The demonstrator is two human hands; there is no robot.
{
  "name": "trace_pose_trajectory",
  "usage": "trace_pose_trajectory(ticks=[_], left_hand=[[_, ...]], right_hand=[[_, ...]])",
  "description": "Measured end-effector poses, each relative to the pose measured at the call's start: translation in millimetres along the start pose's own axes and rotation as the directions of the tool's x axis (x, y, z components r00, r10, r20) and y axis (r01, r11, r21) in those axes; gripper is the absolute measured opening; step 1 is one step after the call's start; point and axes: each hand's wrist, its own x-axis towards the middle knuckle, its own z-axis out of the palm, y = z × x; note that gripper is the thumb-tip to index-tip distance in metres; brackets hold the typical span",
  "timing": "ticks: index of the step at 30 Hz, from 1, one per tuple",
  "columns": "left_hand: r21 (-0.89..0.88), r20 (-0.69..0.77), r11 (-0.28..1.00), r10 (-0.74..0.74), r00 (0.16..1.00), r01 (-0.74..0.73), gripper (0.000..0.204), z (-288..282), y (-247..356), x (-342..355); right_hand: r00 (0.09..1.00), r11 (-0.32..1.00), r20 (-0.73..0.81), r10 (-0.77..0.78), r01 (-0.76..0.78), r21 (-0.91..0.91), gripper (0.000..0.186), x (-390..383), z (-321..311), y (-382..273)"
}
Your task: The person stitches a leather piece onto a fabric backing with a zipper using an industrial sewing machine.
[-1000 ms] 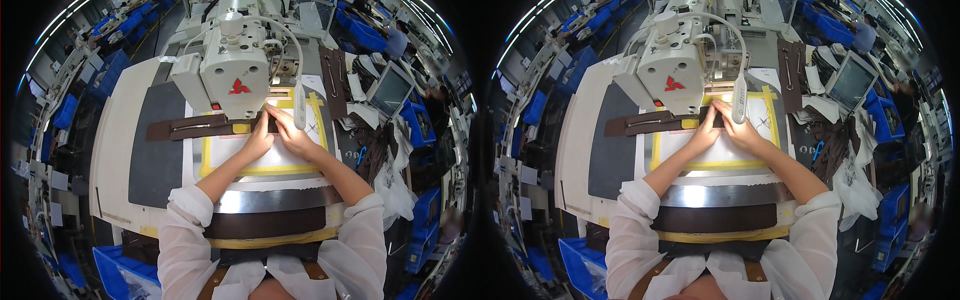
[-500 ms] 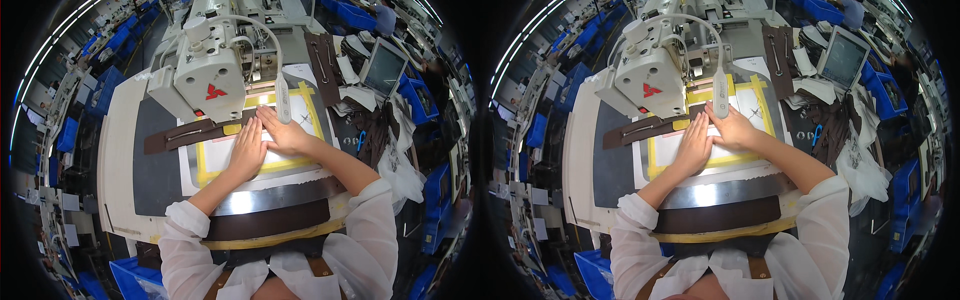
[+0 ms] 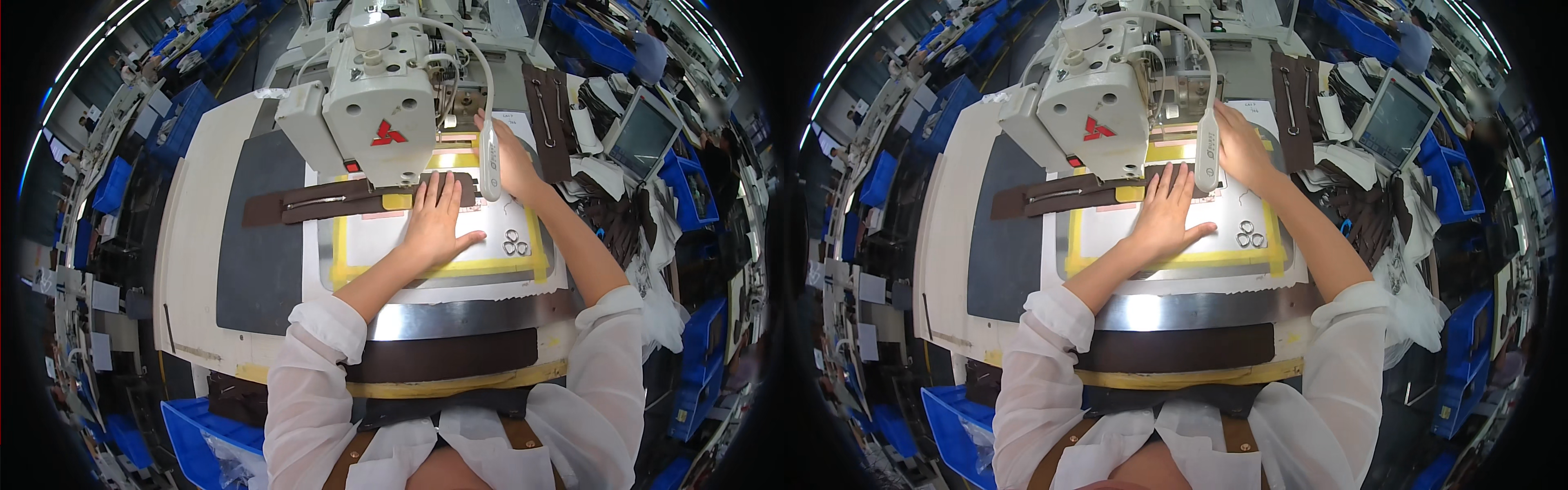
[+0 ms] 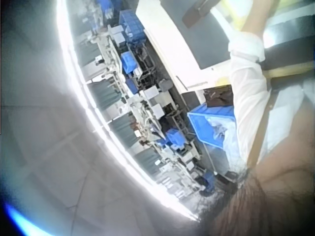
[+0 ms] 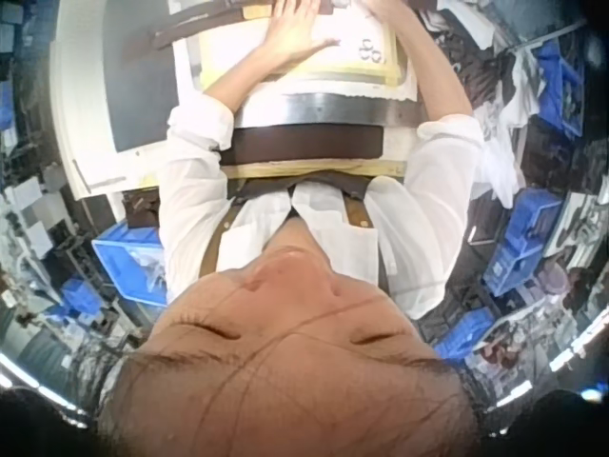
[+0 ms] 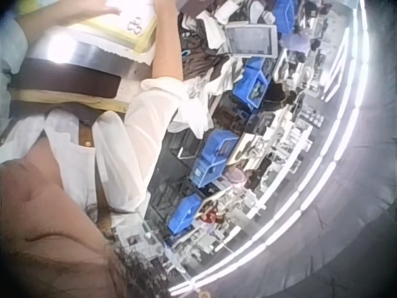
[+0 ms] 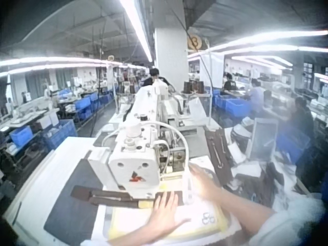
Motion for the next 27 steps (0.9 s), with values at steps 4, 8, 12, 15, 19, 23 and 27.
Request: trace_pose_trajectory(ticks=[4, 8, 12, 15, 19, 23, 27], left_hand=[[-0.039, 0.010, 0.999, 0.028, 1.000, -0.028, 0.104, -1.7, 4.0, 4.8], [-0.105, -0.085, 0.994, 0.015, 0.996, -0.024, 0.096, 6.8, -1.6, 3.2], [-0.200, -0.166, 0.980, -0.039, 0.985, 0.005, 0.093, 12.3, 1.0, -9.0], [-0.062, -0.094, 0.997, -0.049, 0.994, 0.044, 0.093, 5.9, 7.2, -14.9], [-0.058, -0.121, 0.998, -0.042, 0.992, 0.036, 0.094, 7.5, 6.1, -12.5], [-0.060, -0.159, 0.998, -0.038, 0.987, 0.029, 0.093, 9.8, 6.2, -10.9], [-0.078, -0.172, 0.997, -0.041, 0.984, 0.028, 0.093, 11.3, 4.3, -11.8]], right_hand=[[0.986, 0.999, 0.160, 0.040, -0.038, -0.014, 0.055, -1.1, 23.4, 16.2], [0.985, 0.967, -0.068, -0.156, 0.138, -0.212, 0.041, -7.4, 25.9, -3.3], [0.999, 1.000, -0.023, -0.022, 0.023, 0.018, 0.017, -26.0, 1.6, -39.6], [0.977, 0.978, 0.076, 0.197, -0.202, 0.061, 0.022, -36.0, 5.8, -38.2], [0.926, 0.920, 0.154, 0.345, -0.366, 0.142, 0.036, -26.6, 14.8, -36.5], [0.851, 0.839, 0.274, 0.448, -0.506, 0.201, 0.041, -26.2, 19.7, -32.8], [0.860, 0.878, 0.276, 0.429, -0.469, 0.095, 0.043, -28.2, 28.6, -22.4]])
